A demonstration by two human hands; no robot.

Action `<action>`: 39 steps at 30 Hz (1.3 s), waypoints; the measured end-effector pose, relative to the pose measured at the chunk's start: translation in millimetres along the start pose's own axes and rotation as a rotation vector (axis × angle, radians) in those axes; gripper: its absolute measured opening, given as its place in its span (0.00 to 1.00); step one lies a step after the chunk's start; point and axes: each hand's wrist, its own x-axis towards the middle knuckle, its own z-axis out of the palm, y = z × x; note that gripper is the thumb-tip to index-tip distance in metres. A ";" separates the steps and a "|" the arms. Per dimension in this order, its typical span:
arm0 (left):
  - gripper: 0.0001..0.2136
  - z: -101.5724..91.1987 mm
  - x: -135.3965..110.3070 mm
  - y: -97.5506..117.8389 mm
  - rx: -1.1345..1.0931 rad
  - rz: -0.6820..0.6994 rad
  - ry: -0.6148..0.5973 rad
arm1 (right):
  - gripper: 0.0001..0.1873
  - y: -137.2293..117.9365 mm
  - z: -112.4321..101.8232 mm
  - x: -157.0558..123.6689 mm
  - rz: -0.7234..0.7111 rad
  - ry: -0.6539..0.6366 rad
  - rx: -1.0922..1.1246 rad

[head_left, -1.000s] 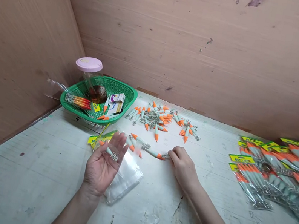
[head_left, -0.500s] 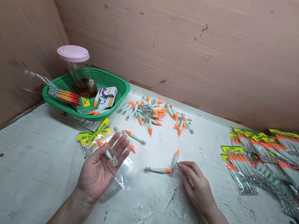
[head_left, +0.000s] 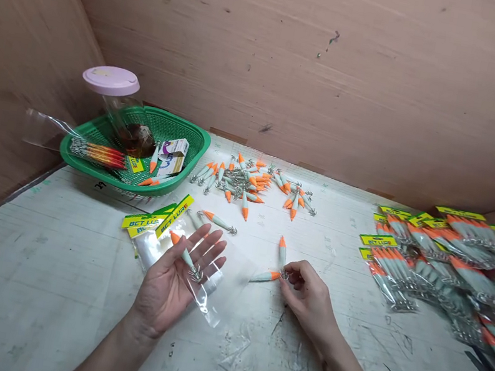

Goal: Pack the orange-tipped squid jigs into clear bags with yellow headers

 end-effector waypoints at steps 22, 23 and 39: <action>0.15 -2.8 -6.0 -24.4 0.065 -0.135 -0.077 | 0.15 -107.1 -4.3 -13.2 -0.679 -0.056 -0.362; 0.15 -3.5 -6.1 -25.8 0.064 -0.134 -0.083 | 0.15 -106.8 -0.1 -13.1 -0.684 -0.011 -0.363; 0.18 -0.7 -4.9 -25.2 0.046 -0.096 -0.016 | 0.21 -91.8 12.8 -21.6 -0.574 0.057 -0.089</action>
